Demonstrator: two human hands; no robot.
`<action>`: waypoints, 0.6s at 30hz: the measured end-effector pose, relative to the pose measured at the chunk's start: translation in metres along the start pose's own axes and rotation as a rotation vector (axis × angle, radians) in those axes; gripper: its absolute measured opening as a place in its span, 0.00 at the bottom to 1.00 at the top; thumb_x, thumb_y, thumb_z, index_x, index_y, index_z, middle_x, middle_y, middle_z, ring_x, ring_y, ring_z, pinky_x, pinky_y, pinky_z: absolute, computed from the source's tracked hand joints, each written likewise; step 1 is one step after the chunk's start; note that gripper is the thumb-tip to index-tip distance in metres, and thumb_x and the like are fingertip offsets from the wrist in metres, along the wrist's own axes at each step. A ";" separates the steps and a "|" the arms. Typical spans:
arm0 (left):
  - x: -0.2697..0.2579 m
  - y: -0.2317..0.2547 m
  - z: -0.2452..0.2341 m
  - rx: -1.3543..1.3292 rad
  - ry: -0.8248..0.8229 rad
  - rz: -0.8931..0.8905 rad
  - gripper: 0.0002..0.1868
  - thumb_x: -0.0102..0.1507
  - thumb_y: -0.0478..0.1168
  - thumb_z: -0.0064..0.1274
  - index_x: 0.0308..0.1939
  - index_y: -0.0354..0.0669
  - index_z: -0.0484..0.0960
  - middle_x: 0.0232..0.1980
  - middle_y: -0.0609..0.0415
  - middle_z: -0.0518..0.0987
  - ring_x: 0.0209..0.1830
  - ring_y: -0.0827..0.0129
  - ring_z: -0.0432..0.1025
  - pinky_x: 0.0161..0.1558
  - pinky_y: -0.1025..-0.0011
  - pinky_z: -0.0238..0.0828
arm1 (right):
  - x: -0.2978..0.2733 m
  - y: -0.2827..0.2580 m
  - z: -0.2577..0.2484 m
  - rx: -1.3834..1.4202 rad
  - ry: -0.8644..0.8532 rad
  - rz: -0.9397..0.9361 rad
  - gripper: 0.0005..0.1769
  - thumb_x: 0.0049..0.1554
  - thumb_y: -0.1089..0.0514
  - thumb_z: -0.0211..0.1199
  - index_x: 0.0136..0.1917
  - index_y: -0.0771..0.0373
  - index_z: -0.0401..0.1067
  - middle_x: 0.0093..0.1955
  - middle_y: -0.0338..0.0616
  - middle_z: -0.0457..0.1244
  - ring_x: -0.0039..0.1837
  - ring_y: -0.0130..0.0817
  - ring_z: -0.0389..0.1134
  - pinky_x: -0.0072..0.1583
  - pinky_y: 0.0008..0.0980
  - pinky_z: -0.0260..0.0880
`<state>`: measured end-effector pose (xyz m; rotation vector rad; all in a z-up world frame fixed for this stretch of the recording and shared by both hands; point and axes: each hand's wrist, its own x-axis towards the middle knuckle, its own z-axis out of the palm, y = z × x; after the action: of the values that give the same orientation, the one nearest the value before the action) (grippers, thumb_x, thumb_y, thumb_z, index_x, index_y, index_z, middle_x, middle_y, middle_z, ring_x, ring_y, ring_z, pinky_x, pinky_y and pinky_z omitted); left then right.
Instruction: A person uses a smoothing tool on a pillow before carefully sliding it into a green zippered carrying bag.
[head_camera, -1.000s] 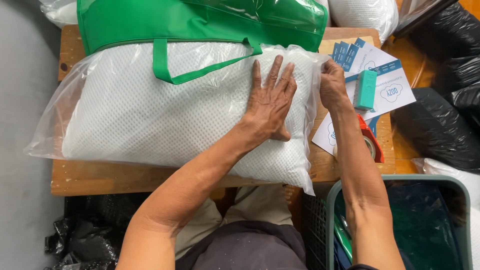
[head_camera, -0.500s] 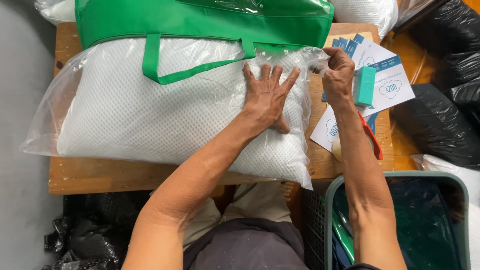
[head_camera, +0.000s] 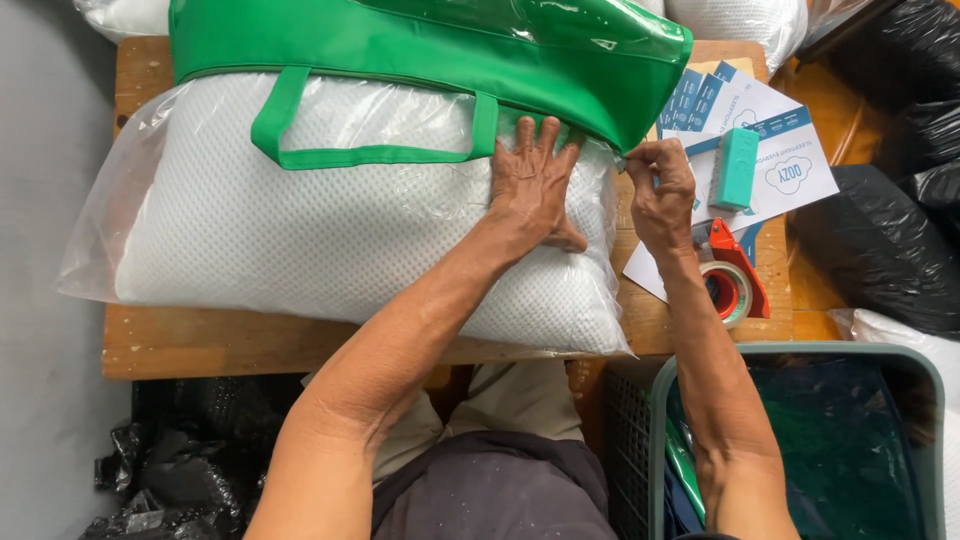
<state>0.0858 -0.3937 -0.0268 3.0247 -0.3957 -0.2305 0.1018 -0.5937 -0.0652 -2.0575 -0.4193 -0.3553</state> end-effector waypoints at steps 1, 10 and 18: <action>0.000 0.000 0.001 -0.034 0.008 -0.019 0.76 0.33 0.80 0.71 0.77 0.58 0.53 0.78 0.47 0.53 0.78 0.42 0.48 0.63 0.30 0.54 | -0.002 -0.003 0.000 -0.049 -0.024 -0.031 0.08 0.69 0.70 0.54 0.50 0.60 0.70 0.47 0.40 0.56 0.55 0.37 0.63 0.57 0.35 0.65; -0.042 0.001 -0.012 -0.081 0.423 -0.039 0.60 0.29 0.65 0.69 0.61 0.48 0.67 0.62 0.49 0.62 0.67 0.46 0.60 0.42 0.52 0.83 | -0.014 0.037 0.019 -0.518 -0.017 -0.339 0.05 0.69 0.61 0.55 0.51 0.65 0.63 0.51 0.47 0.56 0.58 0.48 0.60 0.61 0.41 0.60; -0.060 -0.008 0.005 -0.216 0.676 0.013 0.59 0.30 0.57 0.65 0.65 0.45 0.69 0.54 0.52 0.62 0.61 0.54 0.61 0.55 0.59 0.73 | -0.013 0.049 0.040 0.076 0.102 -0.209 0.13 0.59 0.75 0.53 0.54 0.61 0.62 0.49 0.46 0.60 0.55 0.47 0.66 0.61 0.43 0.66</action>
<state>0.0296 -0.3710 -0.0241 2.6643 -0.2982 0.6839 0.1140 -0.5840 -0.1277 -1.9166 -0.5791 -0.5590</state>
